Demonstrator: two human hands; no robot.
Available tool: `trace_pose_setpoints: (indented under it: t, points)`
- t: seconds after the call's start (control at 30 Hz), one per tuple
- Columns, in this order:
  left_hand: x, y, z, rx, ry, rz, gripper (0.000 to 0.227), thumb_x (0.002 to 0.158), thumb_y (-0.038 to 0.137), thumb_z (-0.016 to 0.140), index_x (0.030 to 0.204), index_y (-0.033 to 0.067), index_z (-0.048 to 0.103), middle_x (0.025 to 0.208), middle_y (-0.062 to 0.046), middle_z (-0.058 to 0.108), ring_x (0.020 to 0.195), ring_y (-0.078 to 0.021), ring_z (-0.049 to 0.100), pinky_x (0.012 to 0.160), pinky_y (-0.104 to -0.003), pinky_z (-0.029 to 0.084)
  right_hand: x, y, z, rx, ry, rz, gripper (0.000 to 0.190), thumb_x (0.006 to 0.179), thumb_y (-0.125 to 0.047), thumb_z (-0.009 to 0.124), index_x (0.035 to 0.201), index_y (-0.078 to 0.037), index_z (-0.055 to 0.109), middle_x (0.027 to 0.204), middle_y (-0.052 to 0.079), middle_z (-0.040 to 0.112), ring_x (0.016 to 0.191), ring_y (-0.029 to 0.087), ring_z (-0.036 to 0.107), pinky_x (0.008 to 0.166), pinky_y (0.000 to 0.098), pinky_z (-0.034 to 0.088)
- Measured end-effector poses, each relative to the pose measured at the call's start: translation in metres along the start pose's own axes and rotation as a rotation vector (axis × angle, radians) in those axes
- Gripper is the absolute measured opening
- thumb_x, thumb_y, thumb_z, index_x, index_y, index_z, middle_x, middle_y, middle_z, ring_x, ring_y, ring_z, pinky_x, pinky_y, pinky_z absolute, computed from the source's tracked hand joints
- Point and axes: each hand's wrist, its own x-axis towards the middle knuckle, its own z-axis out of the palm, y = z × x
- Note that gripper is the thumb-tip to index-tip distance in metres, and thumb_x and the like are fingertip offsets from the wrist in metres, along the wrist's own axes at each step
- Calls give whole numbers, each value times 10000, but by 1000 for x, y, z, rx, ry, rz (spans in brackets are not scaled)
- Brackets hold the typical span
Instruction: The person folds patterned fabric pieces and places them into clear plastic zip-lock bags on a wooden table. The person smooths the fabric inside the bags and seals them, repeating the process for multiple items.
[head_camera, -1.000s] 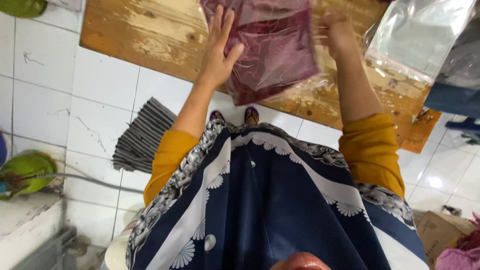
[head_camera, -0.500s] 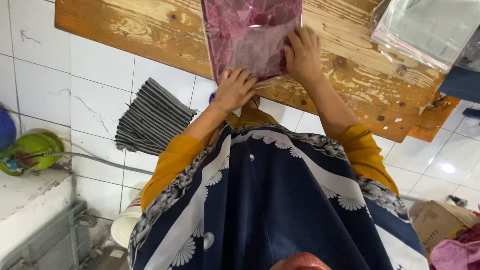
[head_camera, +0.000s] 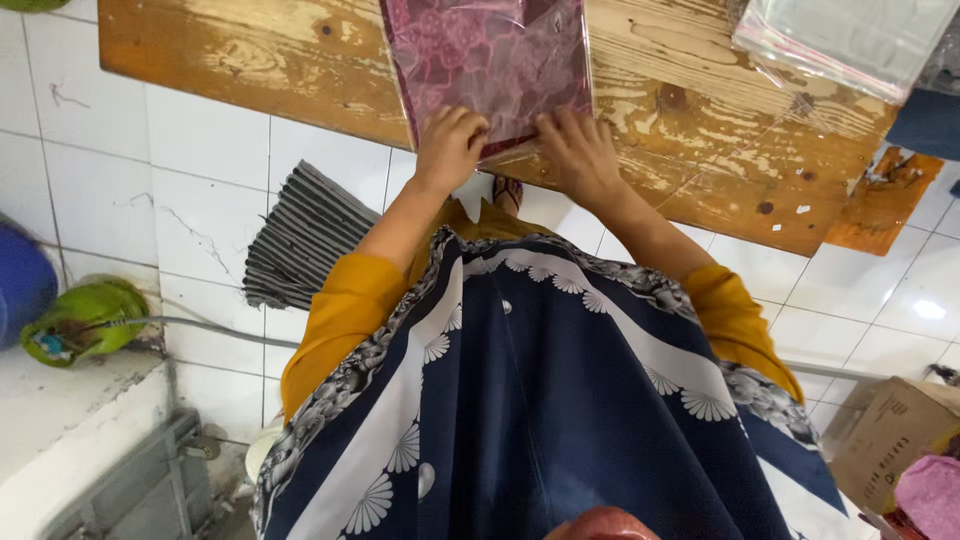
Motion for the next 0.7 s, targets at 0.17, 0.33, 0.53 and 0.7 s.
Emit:
trace_pose_setpoints:
  t: [0.17, 0.33, 0.53, 0.7]
  points:
    - [0, -17, -7, 6, -7, 103, 242, 863, 230, 812, 1058, 94, 769, 1035, -69, 648, 1041, -296, 569, 885, -456, 427, -3, 30, 35, 105, -76, 125, 87, 1005, -50, 656, 1058, -25, 720, 1028, 151, 669, 943, 304, 634, 844, 418, 530]
    - [16, -24, -18, -291, 20, 14, 183, 888, 241, 818, 990, 96, 769, 1007, -35, 671, 991, -268, 609, 886, -398, 504, 6, 37, 5, 427, -8, 176, 48, 977, -25, 663, 1001, -22, 704, 982, 133, 658, 902, 317, 618, 785, 396, 533]
    - [27, 8, -51, -78, 280, 287, 149, 952, 173, 752, 1063, 73, 755, 961, -54, 603, 904, -235, 578, 775, -383, 502, 36, -58, 18, 94, -389, 69, 110, 1025, -60, 602, 1087, -7, 675, 1132, 202, 664, 1094, 354, 621, 882, 473, 520]
    - [38, 29, -80, -74, 248, 373, 110, 927, 155, 753, 1013, 90, 735, 952, -41, 598, 885, -244, 577, 731, -390, 479, 127, -29, 135, -468, 154, 21, 616, 1159, -334, 609, 1705, -224, 345, 1745, 80, 265, 1622, 348, 180, 1312, 572, 97]
